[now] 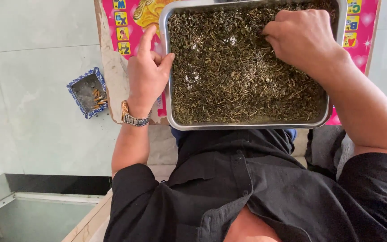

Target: Sorting dried tea leaves by hand to remove stems and impurities into a separate dish.

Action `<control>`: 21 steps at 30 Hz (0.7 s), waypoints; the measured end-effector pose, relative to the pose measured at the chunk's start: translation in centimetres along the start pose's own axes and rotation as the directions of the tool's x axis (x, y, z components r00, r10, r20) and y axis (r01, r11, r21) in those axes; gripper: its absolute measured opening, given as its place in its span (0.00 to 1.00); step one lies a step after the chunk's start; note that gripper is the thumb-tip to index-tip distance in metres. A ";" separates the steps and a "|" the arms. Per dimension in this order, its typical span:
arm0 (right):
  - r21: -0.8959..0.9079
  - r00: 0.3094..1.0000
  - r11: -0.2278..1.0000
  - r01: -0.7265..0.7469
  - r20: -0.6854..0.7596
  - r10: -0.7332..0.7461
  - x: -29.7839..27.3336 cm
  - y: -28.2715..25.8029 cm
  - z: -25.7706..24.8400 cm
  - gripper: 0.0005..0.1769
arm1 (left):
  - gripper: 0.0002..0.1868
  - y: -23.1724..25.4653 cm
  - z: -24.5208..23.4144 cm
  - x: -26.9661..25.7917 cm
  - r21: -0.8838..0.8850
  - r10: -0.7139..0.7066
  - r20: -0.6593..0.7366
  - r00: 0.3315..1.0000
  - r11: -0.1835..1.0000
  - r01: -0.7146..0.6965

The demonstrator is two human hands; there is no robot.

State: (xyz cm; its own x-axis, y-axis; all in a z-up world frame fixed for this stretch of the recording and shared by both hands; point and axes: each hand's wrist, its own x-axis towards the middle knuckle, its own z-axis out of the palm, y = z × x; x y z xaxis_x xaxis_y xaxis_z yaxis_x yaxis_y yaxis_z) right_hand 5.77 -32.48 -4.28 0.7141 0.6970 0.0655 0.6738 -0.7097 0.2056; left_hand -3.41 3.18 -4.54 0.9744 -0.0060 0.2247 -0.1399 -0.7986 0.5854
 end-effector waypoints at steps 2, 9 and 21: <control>-0.006 0.996 1.000 -0.013 0.087 0.014 0.2 0.0 0.3 0.09 | 0.36 0.1 0.0 -0.2 0.086 0.039 -0.043 0.998 0.996 -0.035; 0.068 0.992 0.997 -0.033 0.121 0.025 -0.4 -0.2 -2.1 0.15 | 0.20 2.6 -0.5 0.4 0.217 0.359 -0.191 0.914 0.923 -0.317; 0.414 0.971 0.904 -0.104 0.240 0.002 0.8 -5.4 -4.1 0.07 | 0.13 4.3 5.6 0.1 0.012 0.170 0.537 0.827 0.978 -0.209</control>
State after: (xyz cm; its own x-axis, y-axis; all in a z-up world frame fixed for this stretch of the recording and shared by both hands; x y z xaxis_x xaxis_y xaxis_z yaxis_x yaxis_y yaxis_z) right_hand 1.95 -27.71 -1.37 0.7402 0.6505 -0.1705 0.6133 -0.7570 -0.2255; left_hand -2.91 -3.62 -6.32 0.8761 -0.4636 -0.1327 -0.3381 -0.7868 0.5164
